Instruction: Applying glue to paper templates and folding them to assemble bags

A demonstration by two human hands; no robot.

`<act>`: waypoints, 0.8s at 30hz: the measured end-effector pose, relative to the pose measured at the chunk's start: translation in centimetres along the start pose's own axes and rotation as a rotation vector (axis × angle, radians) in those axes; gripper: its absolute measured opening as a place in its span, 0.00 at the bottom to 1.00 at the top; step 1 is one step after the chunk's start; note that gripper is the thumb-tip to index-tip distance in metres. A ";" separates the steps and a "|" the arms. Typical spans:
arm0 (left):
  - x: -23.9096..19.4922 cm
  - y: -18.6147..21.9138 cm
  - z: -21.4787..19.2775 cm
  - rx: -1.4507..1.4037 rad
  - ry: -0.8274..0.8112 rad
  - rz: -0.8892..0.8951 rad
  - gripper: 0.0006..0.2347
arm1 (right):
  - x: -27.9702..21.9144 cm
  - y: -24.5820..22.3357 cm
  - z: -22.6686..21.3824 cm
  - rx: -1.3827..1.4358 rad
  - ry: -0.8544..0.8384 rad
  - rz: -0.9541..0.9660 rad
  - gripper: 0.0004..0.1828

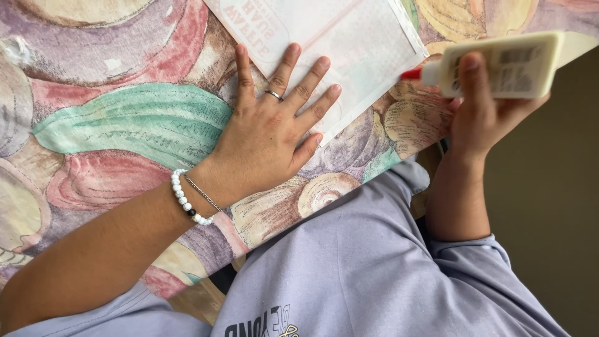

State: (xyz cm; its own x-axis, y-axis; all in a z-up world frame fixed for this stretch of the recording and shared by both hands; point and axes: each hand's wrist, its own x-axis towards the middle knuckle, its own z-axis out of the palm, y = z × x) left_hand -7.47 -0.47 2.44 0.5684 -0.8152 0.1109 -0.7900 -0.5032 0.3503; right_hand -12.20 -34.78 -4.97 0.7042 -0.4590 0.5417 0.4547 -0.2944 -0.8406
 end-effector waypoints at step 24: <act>-0.5 0.2 0.0 -0.049 0.059 0.138 0.22 | 6.7 0.0 -5.2 -0.197 0.140 0.423 0.24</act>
State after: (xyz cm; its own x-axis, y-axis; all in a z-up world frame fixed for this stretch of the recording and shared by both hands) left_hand -7.88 -0.15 2.45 0.4686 -0.8568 0.2152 -0.8504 -0.3714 0.3727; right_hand -10.36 -42.17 -1.34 0.7189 -0.6769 0.1579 0.0227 -0.2042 -0.9787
